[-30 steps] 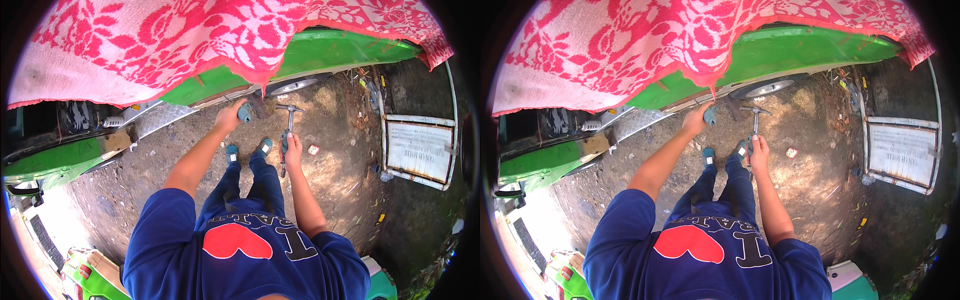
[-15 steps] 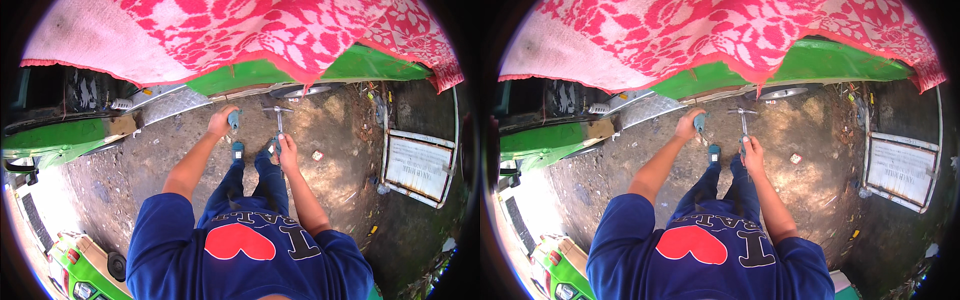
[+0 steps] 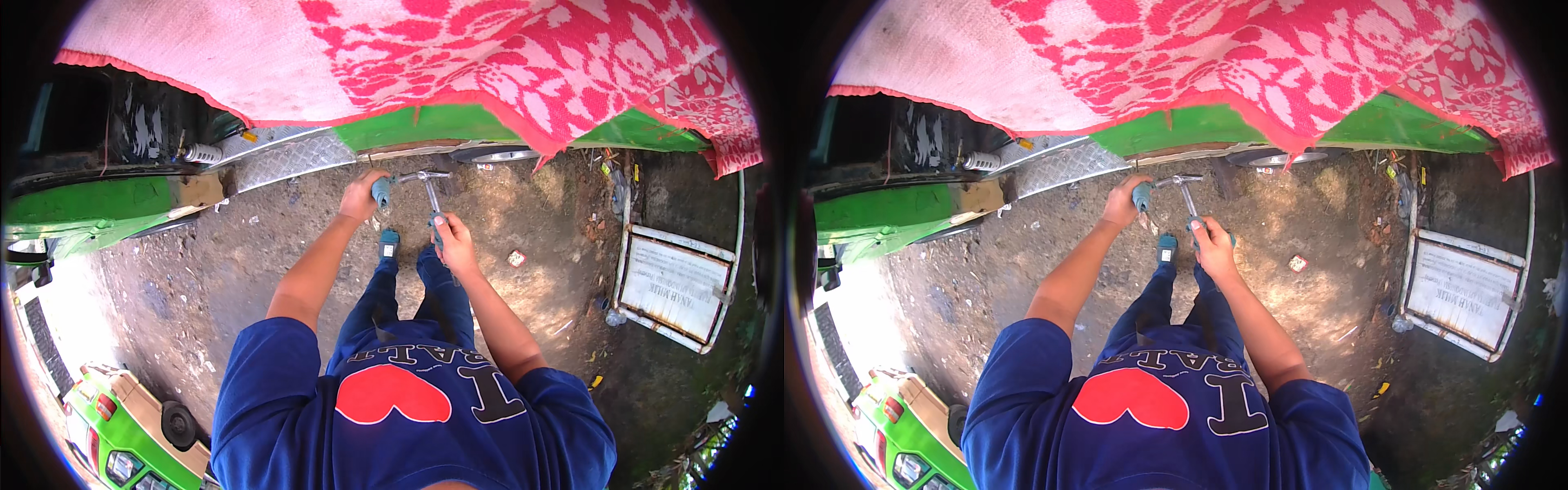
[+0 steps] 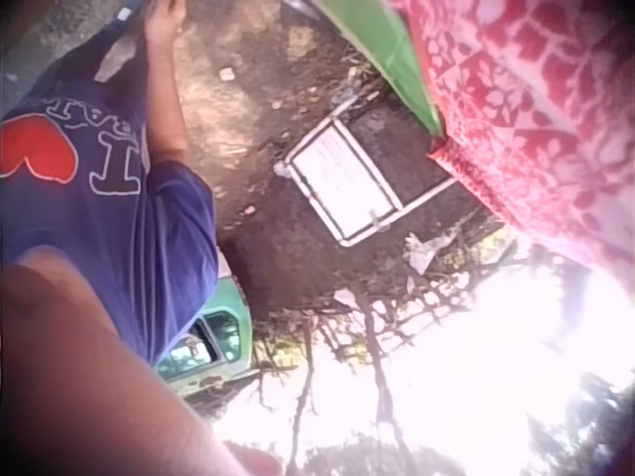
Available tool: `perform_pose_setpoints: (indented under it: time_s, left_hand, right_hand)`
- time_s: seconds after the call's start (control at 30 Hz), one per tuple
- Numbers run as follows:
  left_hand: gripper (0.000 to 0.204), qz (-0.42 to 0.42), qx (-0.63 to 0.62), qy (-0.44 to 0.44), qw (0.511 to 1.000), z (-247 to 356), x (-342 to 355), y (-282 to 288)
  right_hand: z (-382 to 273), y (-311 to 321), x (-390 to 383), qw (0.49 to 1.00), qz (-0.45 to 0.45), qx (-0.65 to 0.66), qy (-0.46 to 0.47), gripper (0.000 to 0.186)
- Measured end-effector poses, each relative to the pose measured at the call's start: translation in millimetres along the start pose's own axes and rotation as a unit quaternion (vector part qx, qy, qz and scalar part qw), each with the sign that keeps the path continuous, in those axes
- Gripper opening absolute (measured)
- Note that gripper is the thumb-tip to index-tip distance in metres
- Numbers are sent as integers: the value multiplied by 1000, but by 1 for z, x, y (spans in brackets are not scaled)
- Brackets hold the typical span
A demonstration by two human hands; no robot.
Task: The person uses a hammer to repeatedly strike a small metal object held against the side of a green vehicle. The person holds the object with the left hand and strikes it with the right hand throughout the clip.
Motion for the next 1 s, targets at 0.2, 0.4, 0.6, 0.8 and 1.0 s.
perform_pose_setpoints:
  time_s: [0.2, 0.4, 0.6, 0.8, 1.0]
  left_hand:
    - [41, 0, -8, 2, 1000, -2, 3, 1]
    - [40, -12, -13, 0, 1000, -7, 6, -2]
    - [38, -25, 0, 21, 999, -9, 8, -3]
    - [41, -20, -12, 16, 1000, -8, 9, -4]
    - [40, -23, 3, 14, 1000, -7, 11, -1]
  right_hand:
    - [4, -7, 3, 998, -20, -64, 18, 29]
    - [1, -8, 2, 997, -17, -76, 15, 29]
    - [-2, -6, 2, 997, -9, -80, 7, 29]
    - [0, -2, 2, 997, -12, -80, 19, 29]
    - [1, 0, 2, 997, -6, -76, 15, 28]
Point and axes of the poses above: each hand's wrist, its own x-axis towards the middle knuckle, its own y-axis out of the back of the hand, z = x × y, the point moved 6 cm from there along x, towards the middle knuckle, and after that the axes turned 1 degree about y, right-handed, at the moved point
